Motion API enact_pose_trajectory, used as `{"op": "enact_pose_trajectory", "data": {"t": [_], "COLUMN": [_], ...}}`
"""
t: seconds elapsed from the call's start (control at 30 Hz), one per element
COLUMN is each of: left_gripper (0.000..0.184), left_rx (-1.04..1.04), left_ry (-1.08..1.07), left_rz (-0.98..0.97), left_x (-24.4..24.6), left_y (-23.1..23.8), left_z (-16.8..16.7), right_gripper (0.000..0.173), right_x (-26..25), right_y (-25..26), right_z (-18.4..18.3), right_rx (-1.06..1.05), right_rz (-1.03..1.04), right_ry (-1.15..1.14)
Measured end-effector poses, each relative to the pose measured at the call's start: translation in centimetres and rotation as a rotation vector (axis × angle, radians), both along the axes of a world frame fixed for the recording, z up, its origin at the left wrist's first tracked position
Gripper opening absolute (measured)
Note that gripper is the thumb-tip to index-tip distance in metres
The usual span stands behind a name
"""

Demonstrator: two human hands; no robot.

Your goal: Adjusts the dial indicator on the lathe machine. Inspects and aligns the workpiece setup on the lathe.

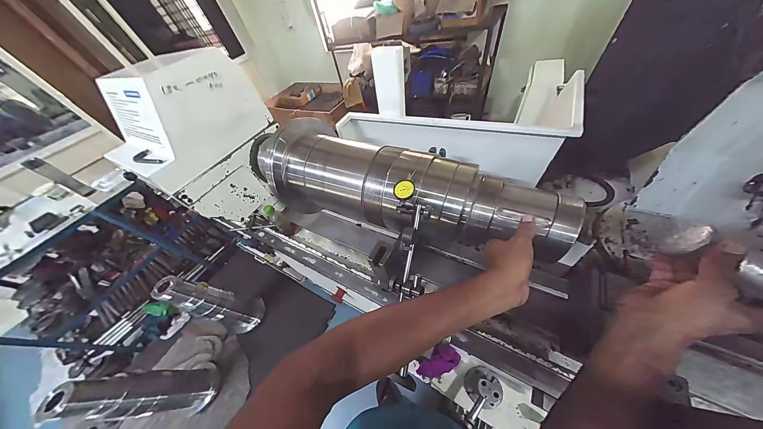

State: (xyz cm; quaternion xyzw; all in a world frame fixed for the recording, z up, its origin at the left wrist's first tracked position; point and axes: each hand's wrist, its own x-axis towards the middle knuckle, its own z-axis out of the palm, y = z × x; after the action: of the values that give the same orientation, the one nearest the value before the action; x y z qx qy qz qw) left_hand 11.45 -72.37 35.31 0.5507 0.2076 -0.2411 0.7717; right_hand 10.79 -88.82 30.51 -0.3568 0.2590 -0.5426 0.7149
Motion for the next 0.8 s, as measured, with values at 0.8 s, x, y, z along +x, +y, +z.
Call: {"op": "enact_pose_trajectory", "data": {"t": [0.8], "left_gripper": [0.077], "left_rx": [-0.031], "left_ry": [0.041], "left_rz": [0.024], "left_x": [0.1], "left_y": [0.3], "left_z": [0.4], "right_gripper": [0.099], "right_x": [1.9], "right_y": [4.0], "right_z": [-2.1], "right_rx": [0.005], "right_rz": [0.251], "right_ry": [0.055]}}
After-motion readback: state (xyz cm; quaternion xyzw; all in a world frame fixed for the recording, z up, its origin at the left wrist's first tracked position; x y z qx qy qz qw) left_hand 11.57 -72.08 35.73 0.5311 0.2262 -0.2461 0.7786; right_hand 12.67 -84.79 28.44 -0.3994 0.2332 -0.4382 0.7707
